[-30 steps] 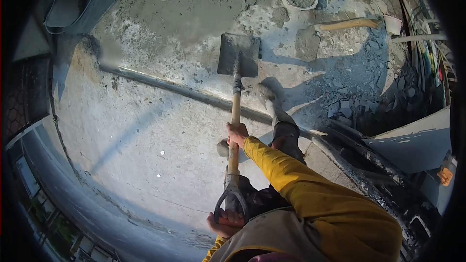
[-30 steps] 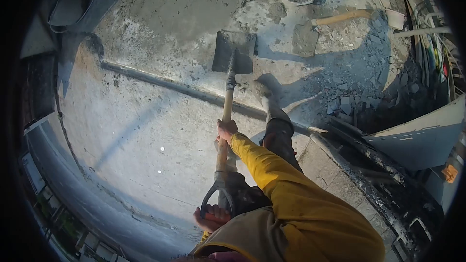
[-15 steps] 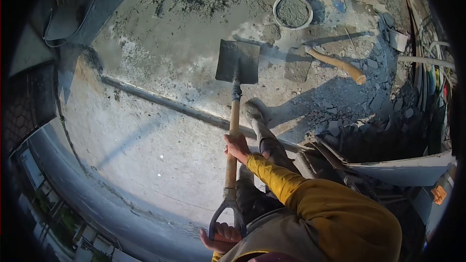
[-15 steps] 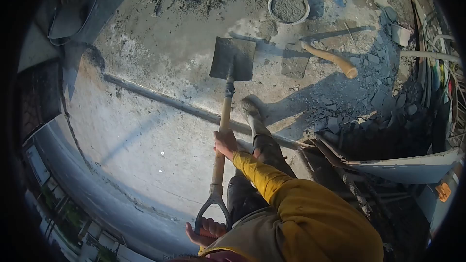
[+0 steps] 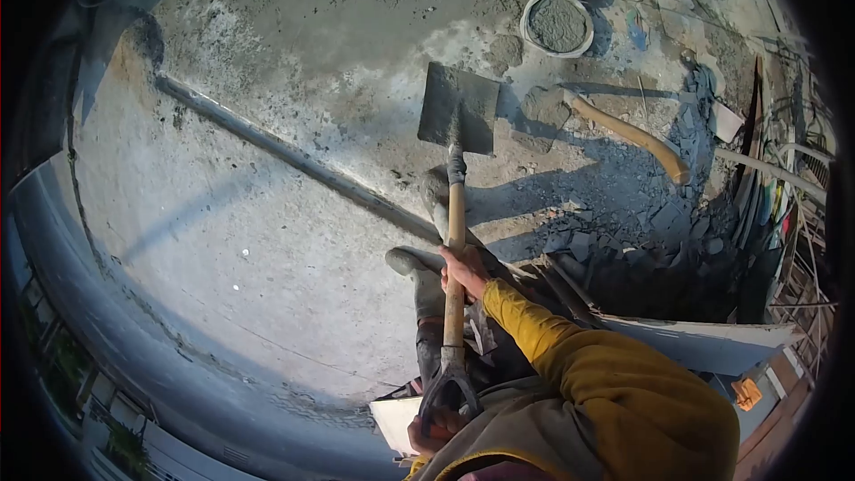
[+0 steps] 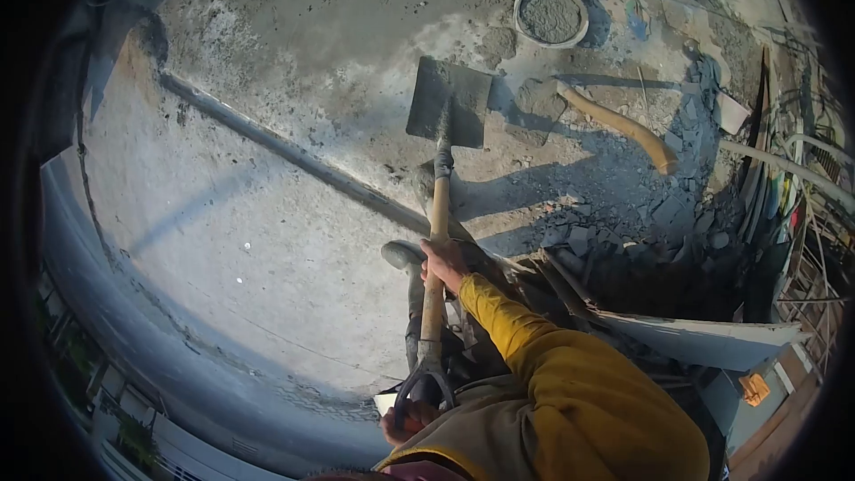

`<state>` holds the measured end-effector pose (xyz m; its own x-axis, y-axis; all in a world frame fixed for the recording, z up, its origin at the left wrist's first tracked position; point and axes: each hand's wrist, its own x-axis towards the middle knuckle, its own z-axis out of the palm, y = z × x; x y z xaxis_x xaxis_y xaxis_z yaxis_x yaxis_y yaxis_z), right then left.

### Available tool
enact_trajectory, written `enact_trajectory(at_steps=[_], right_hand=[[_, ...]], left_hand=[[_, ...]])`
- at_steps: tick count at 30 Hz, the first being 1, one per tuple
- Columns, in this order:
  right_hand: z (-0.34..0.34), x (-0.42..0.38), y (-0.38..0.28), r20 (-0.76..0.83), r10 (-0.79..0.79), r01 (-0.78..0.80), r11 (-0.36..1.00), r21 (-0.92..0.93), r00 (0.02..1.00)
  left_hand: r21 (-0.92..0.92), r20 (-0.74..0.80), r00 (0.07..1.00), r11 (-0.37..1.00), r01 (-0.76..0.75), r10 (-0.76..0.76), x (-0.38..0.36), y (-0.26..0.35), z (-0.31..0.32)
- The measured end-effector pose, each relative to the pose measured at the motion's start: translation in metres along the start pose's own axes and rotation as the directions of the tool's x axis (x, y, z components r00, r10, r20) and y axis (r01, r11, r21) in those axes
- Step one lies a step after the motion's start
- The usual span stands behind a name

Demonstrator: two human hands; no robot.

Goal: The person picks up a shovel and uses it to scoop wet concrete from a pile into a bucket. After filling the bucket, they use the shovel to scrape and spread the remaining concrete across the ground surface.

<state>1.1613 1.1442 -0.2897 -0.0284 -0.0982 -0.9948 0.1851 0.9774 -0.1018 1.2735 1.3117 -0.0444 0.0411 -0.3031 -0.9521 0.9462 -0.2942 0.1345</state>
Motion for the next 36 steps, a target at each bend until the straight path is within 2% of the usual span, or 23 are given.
enact_trajectory(at_steps=[1,4,5,6,8,10,12,13,15,19,24,26,30,32,35,36], right_hand=[[0.001,0.002,0.003,0.014,-0.015,0.015,1.0,0.025,1.0],[0.003,-0.006,0.005,0.018,-0.007,0.006,0.999,0.051,1.0],[0.002,-0.009,0.005,0.014,0.037,-0.038,0.998,0.055,0.999],[0.0,-0.009,0.005,0.006,0.083,-0.083,0.994,0.067,0.997],[-0.007,-0.002,0.002,-0.005,0.054,-0.053,0.997,0.053,0.999],[-0.009,0.006,0.012,0.023,0.025,-0.025,1.0,0.008,0.999],[-0.01,0.011,0.022,0.045,0.002,-0.002,1.0,0.003,0.999],[-0.008,0.006,0.02,0.017,0.001,-0.001,1.0,-0.024,1.0],[-0.013,0.006,0.021,-0.018,-0.003,0.002,1.0,-0.02,1.0],[-0.027,0.016,0.006,-0.075,-0.013,0.01,0.999,-0.039,0.997],[-0.048,0.063,-0.062,-0.121,-0.096,0.081,0.989,-0.125,0.988],[-0.047,0.082,-0.079,-0.167,-0.103,0.075,0.983,-0.169,0.981],[-0.034,0.099,-0.076,-0.224,-0.19,0.138,0.963,-0.231,0.956],[-0.024,0.097,-0.081,-0.194,-0.211,0.176,0.967,-0.183,0.958],[-0.008,0.063,-0.104,-0.284,-0.295,0.219,0.937,-0.272,0.912],[-0.012,0.073,-0.1,-0.216,-0.338,0.289,0.93,-0.229,0.916]], left_hand=[[-0.015,0.007,1.0,1.0,0.002,-0.001,0.001,-0.006,-0.015],[-0.053,0.013,0.977,0.976,-0.212,0.213,0.001,-0.04,-0.102],[-0.058,0.012,0.96,0.959,-0.278,0.279,0.003,-0.041,-0.105],[-0.049,0.064,0.966,0.967,-0.249,0.252,0.004,-0.04,-0.108],[-0.022,0.167,0.966,0.981,-0.194,0.195,0.007,-0.024,-0.067],[-0.32,0.21,0.974,0.936,0.147,-0.081,0.006,-0.021,-0.049],[-0.483,0.066,0.995,0.871,0.094,-0.071,0.001,-0.02,-0.046],[-0.389,0.201,0.976,0.907,0.162,-0.088,0.008,-0.023,-0.067],[-0.294,0.345,0.931,0.928,0.229,-0.12,0.015,-0.028,-0.075],[-0.237,0.342,0.932,0.948,0.212,-0.123,0.028,-0.036,-0.059],[-0.355,0.205,0.974,0.921,0.162,-0.093,0.101,-0.059,0.001],[-0.183,0.207,0.969,0.968,0.173,-0.134,0.126,-0.066,0.005],[-0.203,0.192,0.975,0.968,0.147,-0.108,0.135,-0.053,-0.001],[-0.246,0.264,0.961,0.958,0.144,-0.077,0.135,-0.036,0.016],[-0.244,0.248,0.966,0.96,0.137,-0.074,0.115,-0.03,0.038],[-0.277,0.232,0.972,0.955,0.11,-0.045,0.108,-0.029,0.045]])
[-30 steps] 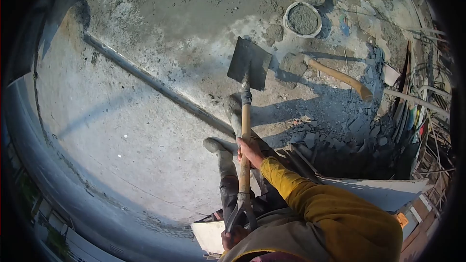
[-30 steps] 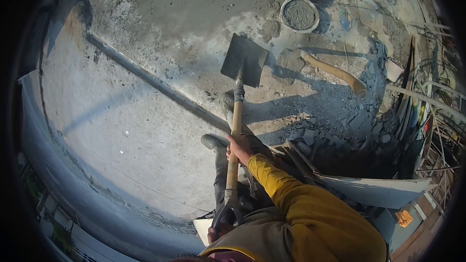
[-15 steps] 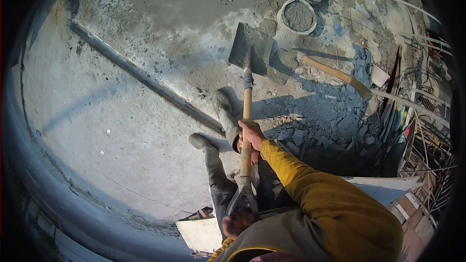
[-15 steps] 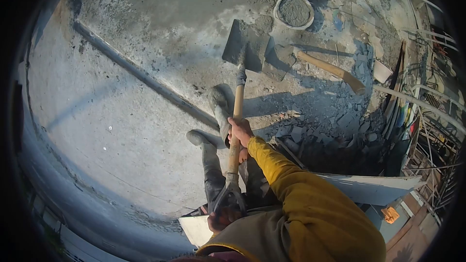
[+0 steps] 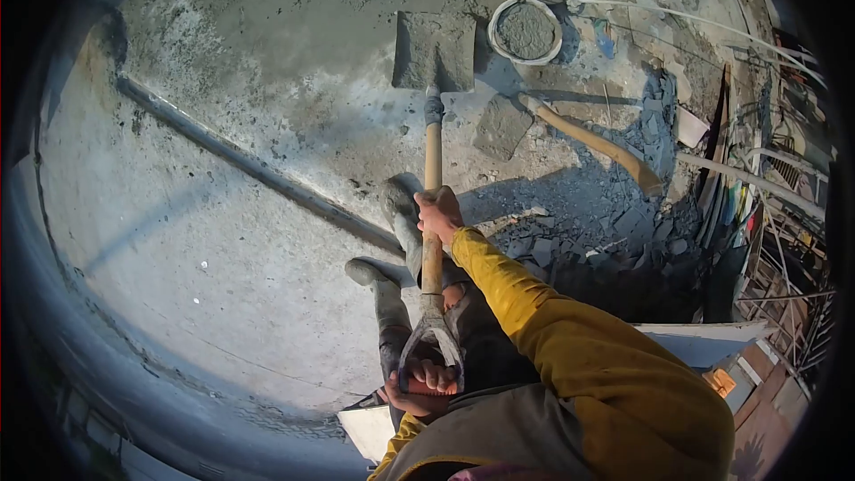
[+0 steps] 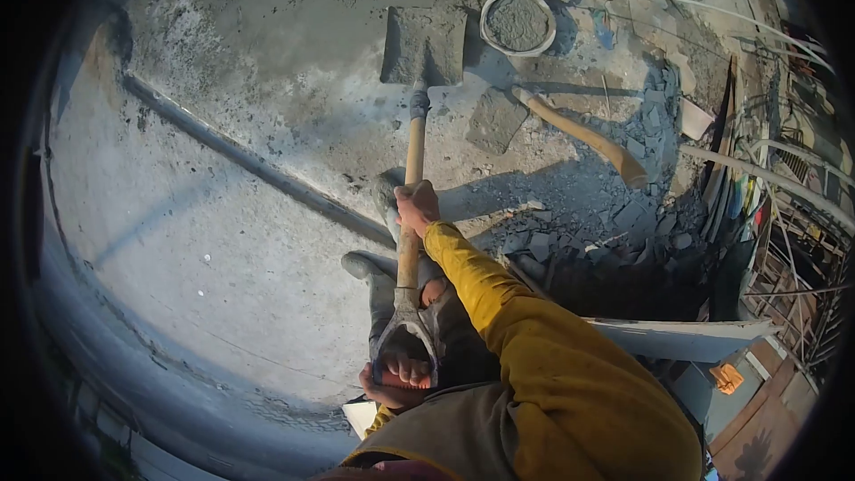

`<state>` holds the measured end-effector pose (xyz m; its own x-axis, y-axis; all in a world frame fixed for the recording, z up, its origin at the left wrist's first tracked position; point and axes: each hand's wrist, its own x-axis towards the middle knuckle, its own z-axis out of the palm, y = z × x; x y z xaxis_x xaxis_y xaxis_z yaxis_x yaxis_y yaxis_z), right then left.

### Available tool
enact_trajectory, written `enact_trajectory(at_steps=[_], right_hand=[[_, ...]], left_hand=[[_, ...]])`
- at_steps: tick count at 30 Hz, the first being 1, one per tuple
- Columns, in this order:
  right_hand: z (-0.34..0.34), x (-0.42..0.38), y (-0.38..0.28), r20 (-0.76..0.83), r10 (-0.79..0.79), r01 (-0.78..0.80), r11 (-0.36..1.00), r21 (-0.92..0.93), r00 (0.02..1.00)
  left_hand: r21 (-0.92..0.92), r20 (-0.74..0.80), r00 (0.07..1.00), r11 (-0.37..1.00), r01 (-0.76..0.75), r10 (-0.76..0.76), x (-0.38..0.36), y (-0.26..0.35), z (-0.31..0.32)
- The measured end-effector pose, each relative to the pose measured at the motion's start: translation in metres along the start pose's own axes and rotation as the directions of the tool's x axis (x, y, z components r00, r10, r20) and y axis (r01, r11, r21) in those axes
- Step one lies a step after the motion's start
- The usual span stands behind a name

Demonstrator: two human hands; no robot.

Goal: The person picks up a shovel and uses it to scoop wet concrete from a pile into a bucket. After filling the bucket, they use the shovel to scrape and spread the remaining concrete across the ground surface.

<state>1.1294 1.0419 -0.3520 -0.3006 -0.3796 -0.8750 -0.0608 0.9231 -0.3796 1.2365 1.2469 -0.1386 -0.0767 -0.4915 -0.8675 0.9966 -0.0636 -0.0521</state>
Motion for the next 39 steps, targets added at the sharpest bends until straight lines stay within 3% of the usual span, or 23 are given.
enact_trajectory(at_steps=[4,9,11,12,14,16,19,24,29,32,34,35,37,38,39], right_hand=[[0.013,-0.029,-0.087,0.029,-0.09,0.09,0.996,0.02,0.996],[0.034,-0.016,-0.172,0.058,-0.241,0.241,0.971,0.003,0.969],[0.023,-0.033,-0.207,0.344,-0.143,0.105,0.986,0.126,0.928],[0.019,-0.038,-0.219,0.428,-0.135,0.083,0.987,0.138,0.894],[0.012,-0.043,-0.236,0.484,-0.151,0.109,0.987,0.114,0.862],[-0.002,-0.039,-0.255,0.445,-0.187,0.182,0.982,0.055,0.876],[-0.045,-0.023,-0.277,0.345,-0.228,0.268,0.961,-0.071,0.91],[-0.151,0.02,-0.34,0.142,-0.329,0.358,0.853,-0.38,0.934],[-0.242,0.056,-0.422,0.07,-0.481,0.365,0.554,-0.748,0.874],[-0.285,0.095,-0.482,0.113,-0.565,0.27,0.202,-0.941,0.817],[-0.319,0.147,-0.516,0.114,-0.591,0.062,-0.107,-0.992,0.799],[-0.34,0.172,-0.533,0.095,-0.568,-0.027,-0.203,-0.979,0.818],[-0.391,0.242,-0.55,-0.03,-0.518,-0.183,-0.247,-0.952,0.855],[-0.404,0.244,-0.565,-0.098,-0.269,-0.195,-0.362,-0.912,0.958],[-0.416,0.26,-0.568,-0.138,-0.136,-0.184,-0.435,-0.881,0.981]], left_hand=[[0.018,0.092,0.995,0.999,0.033,-0.034,-0.009,0.017,0.076],[0.108,0.068,0.997,0.994,-0.033,0.026,0.005,0.044,0.205],[0.265,-0.057,0.971,0.942,-0.207,0.23,0.007,0.051,0.249],[0.274,-0.039,0.973,0.939,-0.206,0.225,0.01,0.058,0.265],[0.462,0.049,0.964,0.85,-0.255,0.262,0.015,0.073,0.291],[0.425,0.067,0.965,0.868,-0.257,0.253,0.018,0.086,0.322],[0.516,0.04,0.967,0.824,-0.235,0.251,0.024,0.108,0.342],[0.551,0.095,0.968,0.797,-0.246,0.233,0.031,0.116,0.429],[0.569,0.066,0.964,0.784,-0.249,0.258,0.041,0.116,0.499],[0.597,0.071,0.959,0.759,-0.262,0.275,0.045,0.105,0.544],[0.606,0.03,0.943,0.744,-0.282,0.332,0.048,0.095,0.567],[0.61,0.021,0.935,0.737,-0.292,0.353,0.05,0.092,0.577],[0.628,-0.023,0.92,0.721,-0.292,0.392,0.055,0.082,0.597],[0.632,-0.048,0.91,0.718,-0.291,0.412,0.056,0.078,0.605],[0.64,-0.01,0.939,0.724,-0.258,0.344,0.056,0.079,0.608]])
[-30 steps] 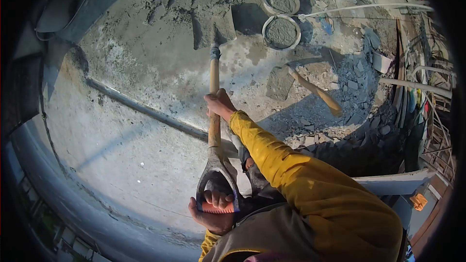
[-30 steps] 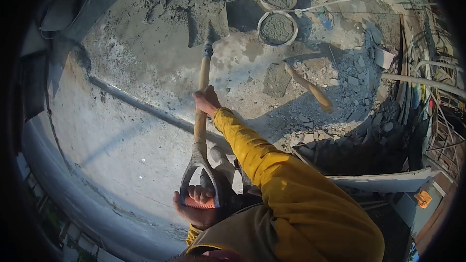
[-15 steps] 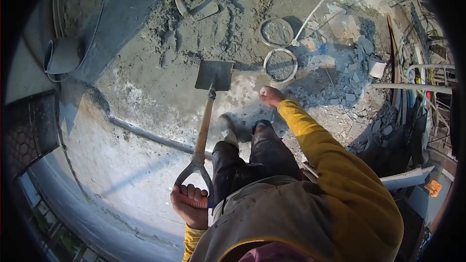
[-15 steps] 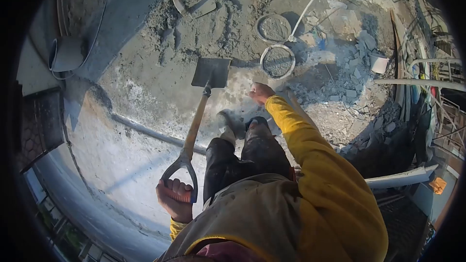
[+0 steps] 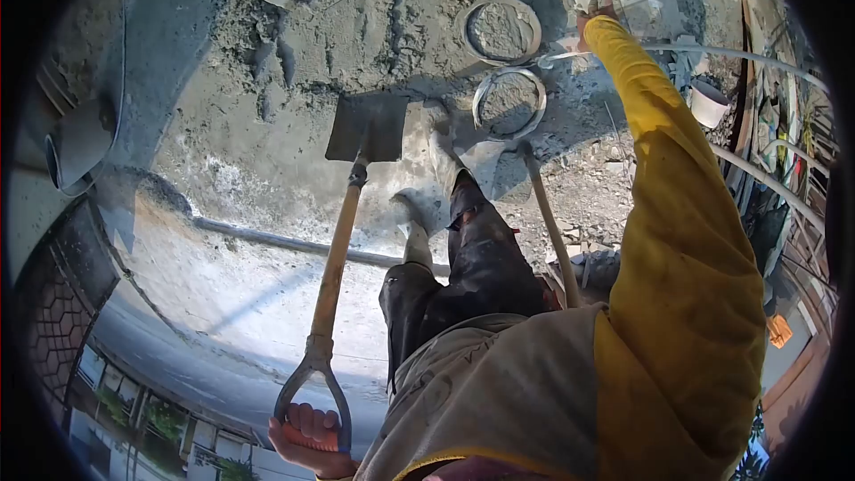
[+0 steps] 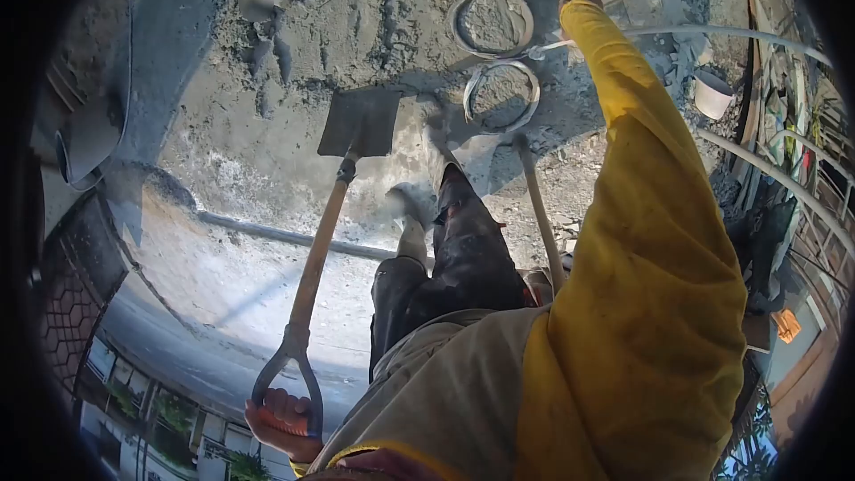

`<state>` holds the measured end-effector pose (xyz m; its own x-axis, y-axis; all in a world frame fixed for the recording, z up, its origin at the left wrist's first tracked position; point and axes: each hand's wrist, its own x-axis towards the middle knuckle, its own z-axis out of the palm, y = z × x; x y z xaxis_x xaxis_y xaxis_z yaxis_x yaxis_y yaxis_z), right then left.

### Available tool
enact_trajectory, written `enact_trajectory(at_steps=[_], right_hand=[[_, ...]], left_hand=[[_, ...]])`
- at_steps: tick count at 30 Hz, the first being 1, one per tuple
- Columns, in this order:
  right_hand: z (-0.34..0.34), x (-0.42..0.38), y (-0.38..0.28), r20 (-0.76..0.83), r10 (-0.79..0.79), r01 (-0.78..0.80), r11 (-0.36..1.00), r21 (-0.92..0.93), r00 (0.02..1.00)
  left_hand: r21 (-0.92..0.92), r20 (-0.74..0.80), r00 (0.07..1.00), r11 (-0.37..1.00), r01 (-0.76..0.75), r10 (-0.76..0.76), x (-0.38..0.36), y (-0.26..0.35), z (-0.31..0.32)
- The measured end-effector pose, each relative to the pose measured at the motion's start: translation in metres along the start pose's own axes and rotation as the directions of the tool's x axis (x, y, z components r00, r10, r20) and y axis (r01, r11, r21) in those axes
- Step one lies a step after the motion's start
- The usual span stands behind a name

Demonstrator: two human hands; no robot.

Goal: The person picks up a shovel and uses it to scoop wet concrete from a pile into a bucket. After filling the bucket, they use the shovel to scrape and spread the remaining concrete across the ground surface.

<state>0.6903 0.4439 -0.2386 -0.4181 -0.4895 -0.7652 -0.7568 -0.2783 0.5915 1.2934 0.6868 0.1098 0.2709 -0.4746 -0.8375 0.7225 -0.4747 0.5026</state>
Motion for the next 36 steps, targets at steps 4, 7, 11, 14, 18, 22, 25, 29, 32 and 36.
enact_trajectory(at_steps=[4,7,11,14,18,22,25,29,32,36], right_hand=[[0.084,0.075,-0.009,0.284,-0.082,0.0,0.961,0.278,0.955],[0.111,0.056,-0.025,0.127,-0.087,0.023,0.899,0.437,0.988],[0.108,0.046,-0.028,0.126,0.071,-0.129,0.826,0.549,0.99],[0.159,0.054,-0.036,0.56,-0.203,-0.395,0.522,0.756,0.803],[0.206,-0.009,-0.115,0.341,-0.265,-0.332,0.078,0.94,0.902],[0.213,-0.068,-0.183,0.137,-0.081,-0.153,-0.242,0.958,0.987],[0.213,-0.105,-0.241,0.114,0.018,-0.098,-0.392,0.915,0.993],[0.214,-0.138,-0.33,0.111,0.028,-0.085,-0.47,0.878,0.993],[0.2,-0.158,-0.375,0.178,-0.053,-0.182,-0.47,0.864,0.983],[0.184,-0.18,-0.408,0.188,-0.073,-0.201,-0.444,0.873,0.979]], left_hand=[[0.083,-0.2,0.979,0.996,-0.009,0.026,0.0,0.011,0.058],[0.127,-0.181,0.983,0.992,-0.001,0.024,0.003,0.015,0.085],[0.286,-0.26,0.966,0.956,0.062,0.015,0.009,0.032,0.066],[0.276,-0.332,0.943,0.957,0.091,0.006,0.013,0.032,0.076],[0.273,-0.39,0.921,0.957,0.101,0.014,0.015,0.033,0.092],[0.295,-0.389,0.921,0.949,0.11,0.014,0.014,0.035,0.099],[0.308,-0.38,0.925,0.944,0.119,0.008,0.013,0.039,0.091],[0.328,-0.378,0.926,0.936,0.126,0.008,0.014,0.046,0.071],[0.34,-0.369,0.93,0.931,0.129,0.006,0.017,0.053,0.05],[0.343,-0.335,0.942,0.931,0.126,-0.004,0.021,0.061,0.016]])
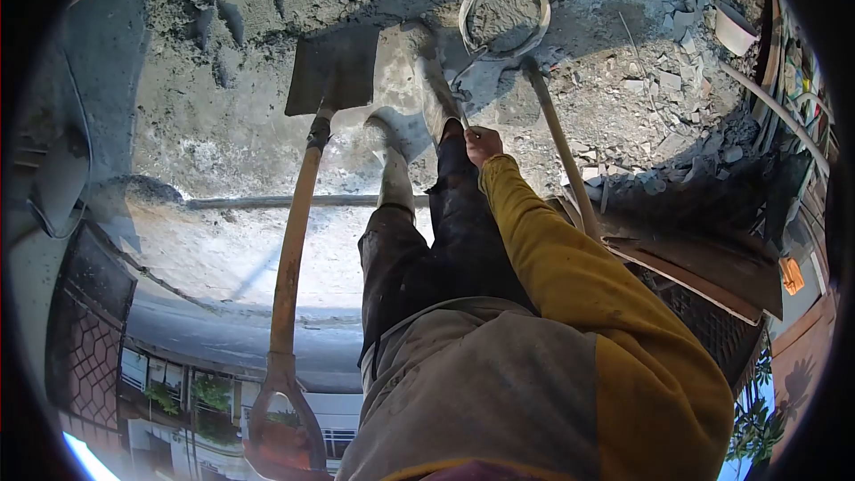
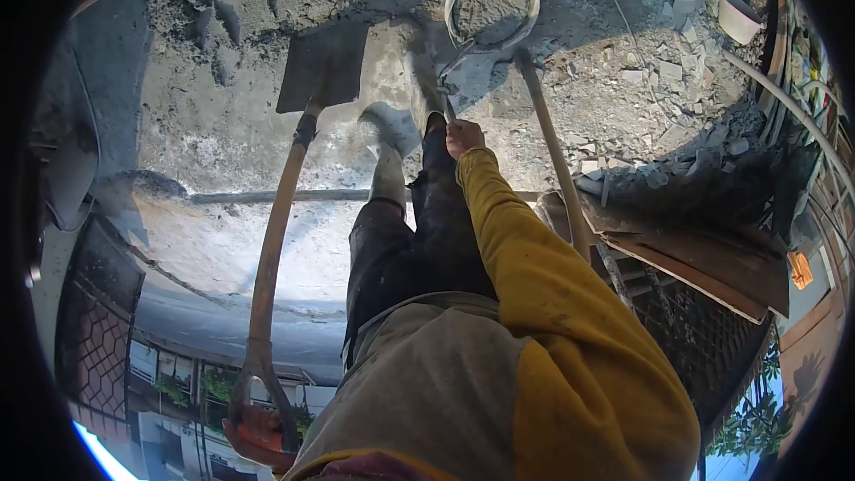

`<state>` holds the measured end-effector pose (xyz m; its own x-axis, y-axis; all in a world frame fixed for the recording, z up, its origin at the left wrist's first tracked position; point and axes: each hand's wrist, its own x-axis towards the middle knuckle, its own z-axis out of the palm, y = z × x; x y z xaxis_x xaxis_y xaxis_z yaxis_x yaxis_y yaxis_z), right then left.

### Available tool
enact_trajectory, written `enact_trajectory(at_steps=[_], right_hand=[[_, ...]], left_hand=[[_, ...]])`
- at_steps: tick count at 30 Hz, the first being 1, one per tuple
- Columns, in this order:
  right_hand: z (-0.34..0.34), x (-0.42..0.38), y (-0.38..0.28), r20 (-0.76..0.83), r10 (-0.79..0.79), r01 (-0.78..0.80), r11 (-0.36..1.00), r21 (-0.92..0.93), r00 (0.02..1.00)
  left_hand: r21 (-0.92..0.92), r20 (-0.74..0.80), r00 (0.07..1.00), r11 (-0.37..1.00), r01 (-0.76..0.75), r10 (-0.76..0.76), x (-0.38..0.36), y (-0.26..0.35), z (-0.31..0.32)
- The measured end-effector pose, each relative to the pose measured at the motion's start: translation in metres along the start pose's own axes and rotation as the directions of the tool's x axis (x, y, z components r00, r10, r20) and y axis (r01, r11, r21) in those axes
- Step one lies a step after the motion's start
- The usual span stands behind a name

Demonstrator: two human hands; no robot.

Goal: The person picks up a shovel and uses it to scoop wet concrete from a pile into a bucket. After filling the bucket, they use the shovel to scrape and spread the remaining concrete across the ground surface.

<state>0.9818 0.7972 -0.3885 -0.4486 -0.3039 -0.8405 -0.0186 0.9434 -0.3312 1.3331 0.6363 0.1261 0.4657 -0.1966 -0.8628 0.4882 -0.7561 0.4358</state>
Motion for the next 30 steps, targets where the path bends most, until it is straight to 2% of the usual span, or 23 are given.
enact_trajectory(at_steps=[2,4,5,7,8,10,12,13,14,16,17,19,20,22,23,25,26,27,28,30], right_hand=[[0.006,-0.023,-0.01,0.018,0.006,-0.005,0.999,-0.043,1.0],[0.026,-0.022,0.008,0.007,0.192,-0.192,0.981,-0.007,0.981],[0.033,-0.027,0.011,-0.069,0.153,-0.156,0.987,-0.041,0.986],[0.038,-0.04,0.006,-0.073,0.113,-0.113,0.994,-0.008,0.991],[0.031,-0.055,-0.009,-0.092,0.043,-0.042,0.999,0.021,0.995],[-0.001,-0.099,-0.049,-0.241,-0.195,0.217,0.974,0.071,0.951],[-0.076,-0.135,-0.099,-0.412,-0.403,0.445,0.896,0.005,0.817],[-0.124,-0.14,-0.119,-0.454,-0.461,0.482,0.873,-0.075,0.762],[-0.17,-0.137,-0.133,-0.448,-0.481,0.458,0.873,-0.167,0.754],[-0.239,-0.105,-0.148,-0.287,-0.415,0.299,0.879,-0.372,0.863],[-0.256,-0.101,-0.168,-0.234,-0.46,0.29,0.804,-0.519,0.857],[-0.276,-0.092,-0.207,-0.096,-0.384,0.256,0.761,-0.597,0.918],[-0.279,-0.079,-0.22,-0.091,-0.391,0.266,0.76,-0.593,0.916],[-0.288,-0.056,-0.239,-0.096,-0.443,0.234,0.631,-0.739,0.891],[-0.291,-0.061,-0.252,-0.094,-0.439,0.232,0.631,-0.74,0.894],[-0.298,-0.069,-0.277,-0.102,-0.589,0.312,0.558,-0.769,0.801],[-0.306,-0.065,-0.28,-0.031,-0.618,0.362,0.499,-0.788,0.786],[-0.312,-0.06,-0.281,-0.018,-0.614,0.366,0.494,-0.789,0.789],[-0.317,-0.058,-0.286,0.009,-0.658,0.388,0.432,-0.814,0.753],[-0.32,-0.061,-0.303,0.0,-0.632,0.35,0.429,-0.833,0.775]], left_hand=[[-0.046,0.01,1.0,0.999,-0.004,0.004,0.002,-0.007,-0.003],[-0.123,0.04,0.999,0.992,-0.022,0.027,0.004,-0.015,-0.001],[-0.163,0.066,0.997,0.986,-0.033,0.044,0.007,-0.019,0.002],[-0.175,0.1,0.992,0.983,-0.053,0.072,0.006,-0.026,0.002],[-0.125,0.043,0.991,0.985,-0.122,0.129,-0.001,-0.031,0.013],[-0.127,0.055,0.987,0.981,-0.146,0.154,-0.007,-0.034,0.022],[-0.077,0.071,0.978,0.978,-0.192,0.198,-0.011,-0.03,0.027],[-0.104,0.089,0.974,0.975,-0.198,0.208,-0.014,-0.029,0.028],[-0.105,0.106,0.972,0.974,-0.198,0.209,-0.016,-0.028,0.03],[-0.102,0.175,0.965,0.979,-0.179,0.194,-0.016,-0.023,0.032],[-0.132,0.193,0.958,0.973,-0.189,0.213,-0.017,-0.02,0.039],[-0.146,0.219,0.957,0.976,-0.163,0.192,-0.025,-0.016,0.047],[-0.147,0.2,0.957,0.972,-0.181,0.208,-0.028,-0.014,0.055],[-0.142,0.181,0.962,0.973,-0.18,0.204,-0.033,-0.01,0.068],[-0.137,0.166,0.967,0.976,-0.171,0.193,-0.035,-0.009,0.076],[-0.15,0.139,0.974,0.976,-0.157,0.178,-0.045,-0.005,0.096],[-0.168,0.112,0.979,0.975,-0.148,0.168,-0.049,-0.005,0.103],[-0.168,0.1,0.981,0.975,-0.146,0.164,-0.051,-0.004,0.109],[-0.162,0.088,0.979,0.972,-0.17,0.185,-0.051,-0.004,0.113],[-0.169,0.059,0.976,0.966,-0.198,0.21,-0.053,-0.002,0.119]])
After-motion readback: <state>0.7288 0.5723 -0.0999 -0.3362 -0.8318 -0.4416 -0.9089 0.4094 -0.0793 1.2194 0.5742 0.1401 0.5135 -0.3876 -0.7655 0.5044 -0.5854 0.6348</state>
